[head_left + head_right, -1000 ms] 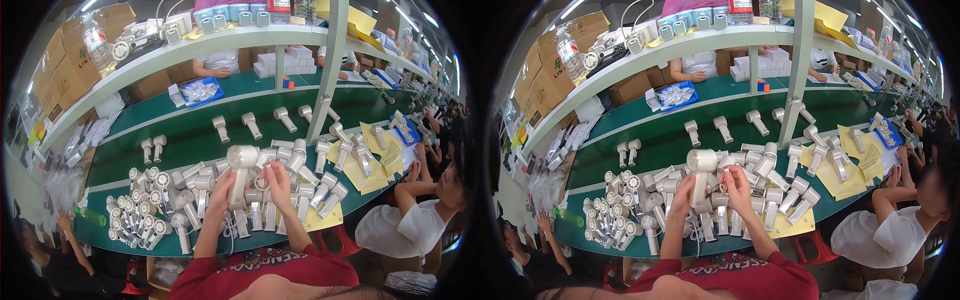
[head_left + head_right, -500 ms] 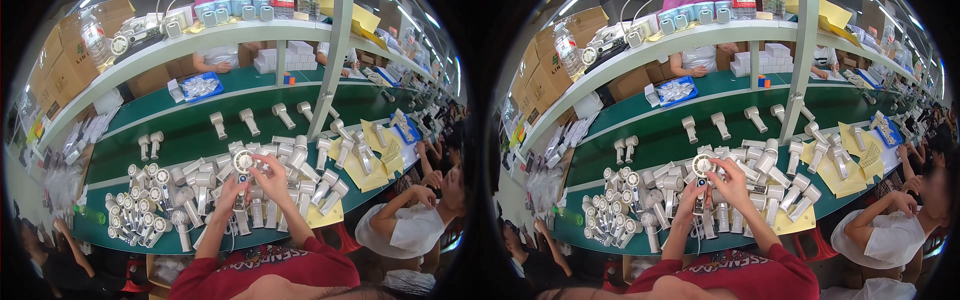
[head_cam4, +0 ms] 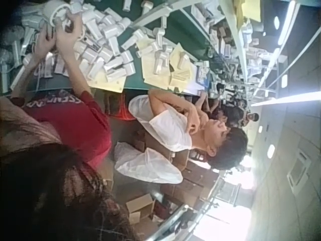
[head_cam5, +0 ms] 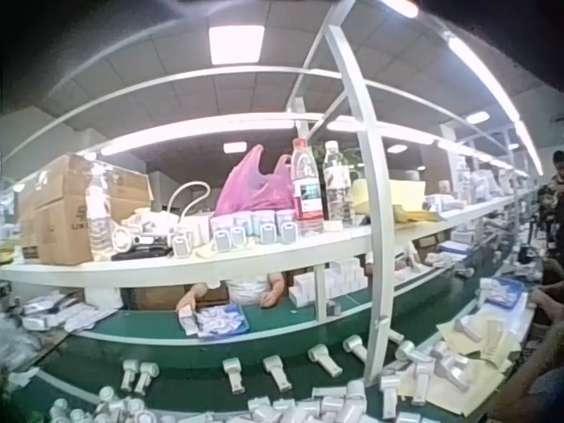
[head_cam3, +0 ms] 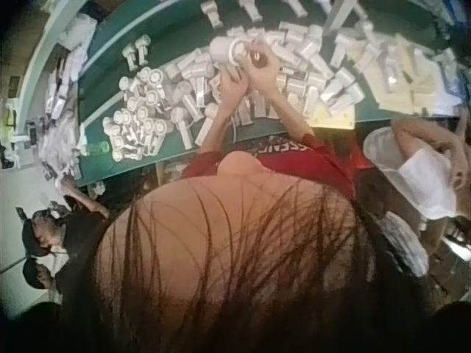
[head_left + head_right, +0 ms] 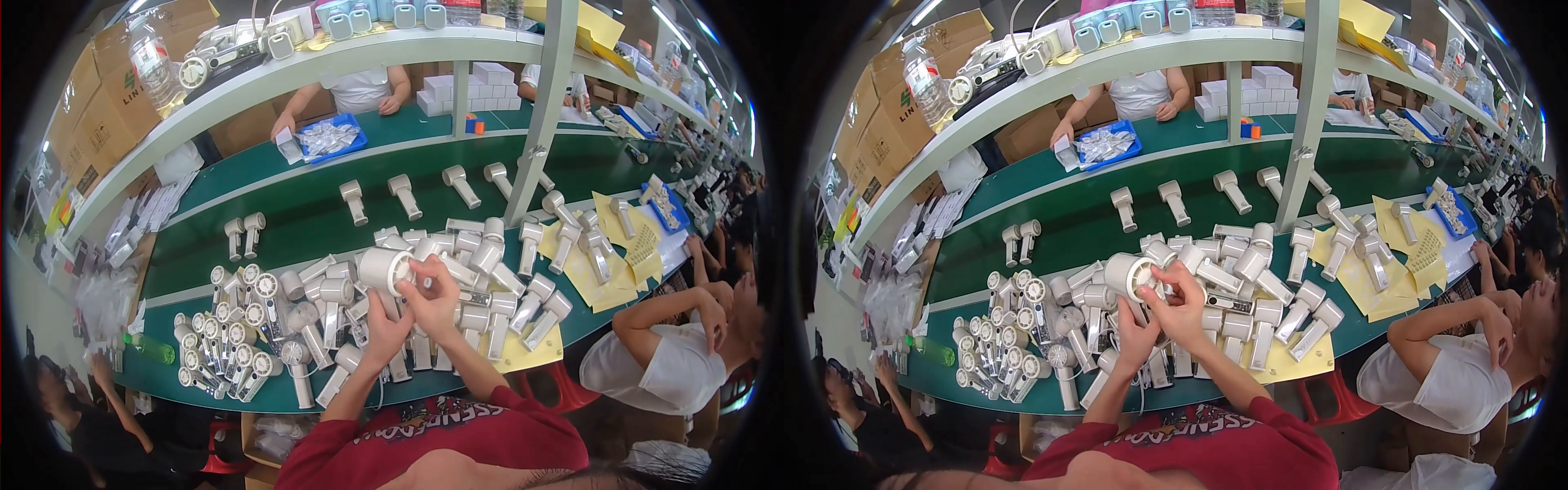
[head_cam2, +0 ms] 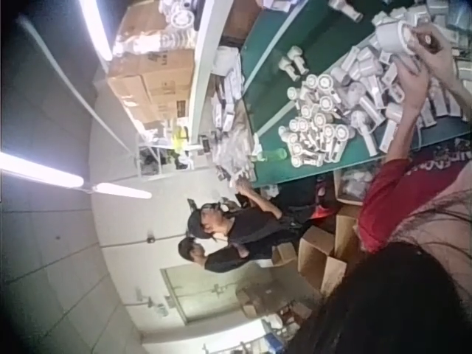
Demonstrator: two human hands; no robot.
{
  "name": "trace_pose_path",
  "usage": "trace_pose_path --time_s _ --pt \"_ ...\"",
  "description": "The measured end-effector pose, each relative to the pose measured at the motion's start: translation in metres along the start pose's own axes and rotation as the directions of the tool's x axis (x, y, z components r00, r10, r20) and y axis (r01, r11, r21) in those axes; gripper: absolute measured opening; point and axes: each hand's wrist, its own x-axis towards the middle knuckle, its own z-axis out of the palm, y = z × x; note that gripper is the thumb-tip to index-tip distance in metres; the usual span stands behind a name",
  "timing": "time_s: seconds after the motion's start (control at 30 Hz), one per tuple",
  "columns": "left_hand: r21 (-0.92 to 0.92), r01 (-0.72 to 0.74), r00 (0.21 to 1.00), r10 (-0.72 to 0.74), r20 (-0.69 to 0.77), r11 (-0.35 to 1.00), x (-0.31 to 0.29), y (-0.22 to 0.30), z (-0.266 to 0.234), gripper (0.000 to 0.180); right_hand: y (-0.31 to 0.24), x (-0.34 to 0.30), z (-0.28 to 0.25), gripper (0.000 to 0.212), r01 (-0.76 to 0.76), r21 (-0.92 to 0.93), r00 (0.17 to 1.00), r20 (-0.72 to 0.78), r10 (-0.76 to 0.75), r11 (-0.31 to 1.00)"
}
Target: The person assembles small portable hand fans by hand, fitting internal components into plastic housings.
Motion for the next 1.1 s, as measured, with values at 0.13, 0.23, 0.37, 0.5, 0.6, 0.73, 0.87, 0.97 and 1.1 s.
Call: trace_pose_path --time_s 0.13,0.23,0.37,0.5,0.6,0.73,0.87,0.97,1.1 --pt "0.109 -0.067 0.993 0.077 -0.089 0.992 0.007 0.000 -0.007 0.052 -0.003 0.002 0.017 0.026 -0.083 0.145 0.994 -0.063 0.093 0.986" --pt "0.313 -0.173 0.982 0.190 -0.025 0.934 0.036 -0.002 -0.034 0.048 0.000 0.012 0.018 0.028 -0.118 0.233 0.991 -0.031 0.129 0.965" --pt "0.244 0.149 0.982 -0.116 -0.147 0.958 0.113 -0.025 -0.079 0.045 -0.012 0.008 -0.016 0.023 -0.142 0.161 0.986 -0.069 0.155 0.977" --pt "0.624 0.270 0.927 -0.024 -0.374 0.733 0.221 -0.127 -0.175 0.049 -0.023 -0.013 -0.051 0.018 -0.142 0.010 0.984 -0.111 0.142 0.990" --pt "0.779 0.445 0.884 -0.075 -0.462 0.442 0.250 -0.163 -0.214 0.050 -0.034 -0.025 -0.072 0.022 -0.226 -0.027 0.968 -0.118 0.222 0.974" --pt "0.864 0.489 0.872 0.089 -0.481 -0.118 0.250 -0.196 -0.192 0.050 -0.041 -0.063 -0.109 0.021 -0.391 -0.310 0.918 -0.071 0.389 0.866" --pt "0.947 0.322 0.874 0.381 -0.301 0.011 0.268 -0.206 -0.155 0.061 -0.027 -0.093 -0.132 0.021 -0.353 -0.453 0.919 -0.006 0.393 0.819" --pt "0.918 0.280 0.949 -0.227 -0.220 0.280 0.285 -0.195 -0.087 0.068 -0.031 -0.086 -0.127 0.019 -0.287 -0.485 0.947 -0.013 0.321 0.826" --pt "0.739 0.312 0.950 -0.219 -0.224 0.597 0.301 -0.233 -0.159 0.056 -0.039 -0.061 -0.104 0.020 -0.272 -0.429 0.909 0.177 0.376 0.861"
